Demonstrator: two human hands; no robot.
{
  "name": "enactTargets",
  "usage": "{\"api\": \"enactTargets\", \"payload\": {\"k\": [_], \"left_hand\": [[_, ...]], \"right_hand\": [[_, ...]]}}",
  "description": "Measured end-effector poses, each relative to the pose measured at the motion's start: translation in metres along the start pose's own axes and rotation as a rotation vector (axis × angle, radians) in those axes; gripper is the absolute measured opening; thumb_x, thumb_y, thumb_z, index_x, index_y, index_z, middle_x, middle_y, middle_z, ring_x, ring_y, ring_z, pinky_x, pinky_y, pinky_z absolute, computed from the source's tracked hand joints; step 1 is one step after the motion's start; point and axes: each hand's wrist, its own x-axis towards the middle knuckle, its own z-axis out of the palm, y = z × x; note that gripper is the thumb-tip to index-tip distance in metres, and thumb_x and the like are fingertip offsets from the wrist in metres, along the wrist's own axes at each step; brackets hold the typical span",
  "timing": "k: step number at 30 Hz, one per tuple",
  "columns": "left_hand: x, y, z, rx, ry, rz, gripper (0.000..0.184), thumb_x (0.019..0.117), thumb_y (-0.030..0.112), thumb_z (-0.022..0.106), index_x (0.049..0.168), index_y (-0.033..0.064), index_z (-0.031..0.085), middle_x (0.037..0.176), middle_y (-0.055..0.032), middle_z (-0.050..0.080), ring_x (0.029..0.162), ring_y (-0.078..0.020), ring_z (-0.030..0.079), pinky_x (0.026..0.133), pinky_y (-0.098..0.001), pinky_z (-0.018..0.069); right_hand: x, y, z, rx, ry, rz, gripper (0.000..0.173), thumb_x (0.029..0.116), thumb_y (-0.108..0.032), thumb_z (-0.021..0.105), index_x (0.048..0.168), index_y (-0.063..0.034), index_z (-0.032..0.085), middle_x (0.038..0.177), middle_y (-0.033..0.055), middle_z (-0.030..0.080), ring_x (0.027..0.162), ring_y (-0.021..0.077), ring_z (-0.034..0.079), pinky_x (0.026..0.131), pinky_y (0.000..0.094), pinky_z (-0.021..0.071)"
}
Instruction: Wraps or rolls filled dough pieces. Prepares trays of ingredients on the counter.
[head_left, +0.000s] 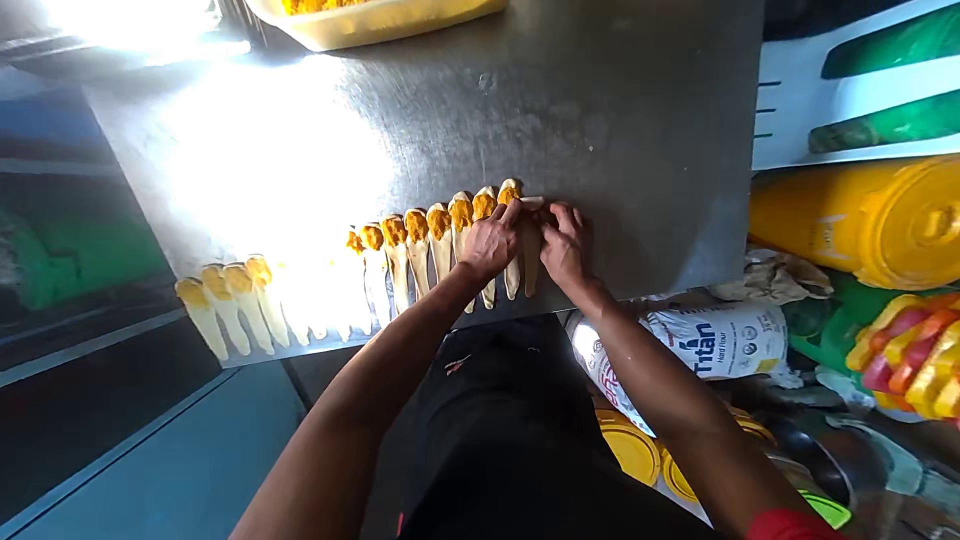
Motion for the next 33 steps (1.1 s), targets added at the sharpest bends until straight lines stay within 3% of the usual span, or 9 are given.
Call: {"api": "enactTargets", "payload": {"k": [4,8,12,19,22,24,28,31,33], "left_hand": [[0.013,0.000,-0.009,-0.081,0.029,-0.157,0.029,0.1044,0.022,0.056,0.128,0.0110,0.069,0.137,-0.0137,0.058,0.087,-0.0308,0.071,0.066,-0.0457,0.0607],[0.034,-0.004,-0.015,-0.044,-0.070,-0.192,0.022,0.1010,0.019,0.060,0.118,0.0105,0.071,0.143,-0.0121,0.052,0.097,-0.0313,0.069,0.069,-0.0470,0.0612],[0.034,-0.011,-0.008,-0.192,0.024,-0.136,0.018,0.0990,0.018,0.064,0.113,0.0095,0.072,0.125,-0.0085,0.067,0.099,-0.0291,0.071,0.080,-0.0490,0.0604],[0.040,0.009,0.012,-0.391,0.353,-0.408,0.011,0.0936,0.019,0.070,0.099,0.0088,0.072,0.096,-0.0053,0.074,0.082,-0.0215,0.072,0.073,-0.0447,0.0607],[0.041,0.022,0.019,-0.322,0.413,-0.525,0.012,0.0921,0.018,0.071,0.097,0.0075,0.071,0.096,-0.0069,0.073,0.083,-0.0235,0.073,0.070,-0.0452,0.0602],[0.036,0.032,0.021,-0.291,0.408,-0.553,0.016,0.0936,0.021,0.069,0.101,0.0077,0.071,0.101,-0.0087,0.072,0.092,-0.0258,0.072,0.075,-0.0459,0.0602],[0.002,0.047,0.018,-0.258,0.321,-0.396,0.033,0.0989,0.016,0.062,0.132,0.0100,0.063,0.126,-0.0123,0.064,0.104,-0.0288,0.068,0.076,-0.0469,0.0607],[-0.007,0.045,0.031,-0.181,0.273,-0.311,0.030,0.0973,0.010,0.062,0.126,0.0113,0.070,0.131,-0.0100,0.063,0.100,-0.0258,0.069,0.069,-0.0429,0.0601],[-0.009,0.045,0.035,-0.092,0.150,-0.266,0.030,0.0974,0.009,0.059,0.125,0.0125,0.071,0.136,-0.0101,0.059,0.108,-0.0267,0.065,0.073,-0.0432,0.0583]], "right_hand": [[0.022,0.006,-0.015,0.080,0.102,0.061,0.036,0.0996,-0.009,0.061,0.134,-0.0169,0.068,0.130,0.0114,0.065,0.117,0.0300,0.063,0.092,0.0495,0.0536],[0.055,0.018,-0.004,0.159,0.030,0.104,0.021,0.0915,-0.009,0.070,0.111,-0.0099,0.075,0.123,0.0132,0.065,0.116,0.0307,0.062,0.095,0.0521,0.0530],[0.052,0.017,-0.004,0.329,0.038,0.222,0.017,0.0918,-0.012,0.072,0.108,-0.0071,0.071,0.104,0.0087,0.074,0.096,0.0236,0.071,0.086,0.0482,0.0581],[0.047,-0.002,0.022,0.364,0.420,0.413,0.009,0.0910,-0.014,0.074,0.098,-0.0098,0.070,0.089,0.0019,0.073,0.079,0.0126,0.070,0.072,0.0348,0.0598],[0.032,-0.023,0.020,0.270,0.415,0.384,0.013,0.0954,-0.012,0.070,0.107,-0.0068,0.067,0.098,0.0112,0.069,0.087,0.0262,0.067,0.075,0.0493,0.0533],[0.020,-0.027,0.022,0.251,0.383,0.331,0.021,0.0980,-0.012,0.067,0.119,-0.0091,0.066,0.110,0.0113,0.067,0.098,0.0265,0.067,0.080,0.0492,0.0544],[0.001,-0.015,0.032,0.195,0.290,0.221,0.042,0.0984,-0.009,0.059,0.140,-0.0147,0.063,0.137,0.0090,0.063,0.123,0.0259,0.061,0.097,0.0523,0.0502],[-0.004,-0.010,0.036,0.120,0.263,0.151,0.041,0.0989,-0.009,0.059,0.138,-0.0171,0.066,0.141,0.0076,0.061,0.124,0.0257,0.060,0.097,0.0511,0.0485],[-0.005,-0.003,0.037,0.089,0.245,0.098,0.029,0.0962,-0.005,0.060,0.121,-0.0118,0.073,0.140,0.0102,0.060,0.123,0.0304,0.058,0.097,0.0527,0.0460]]}}
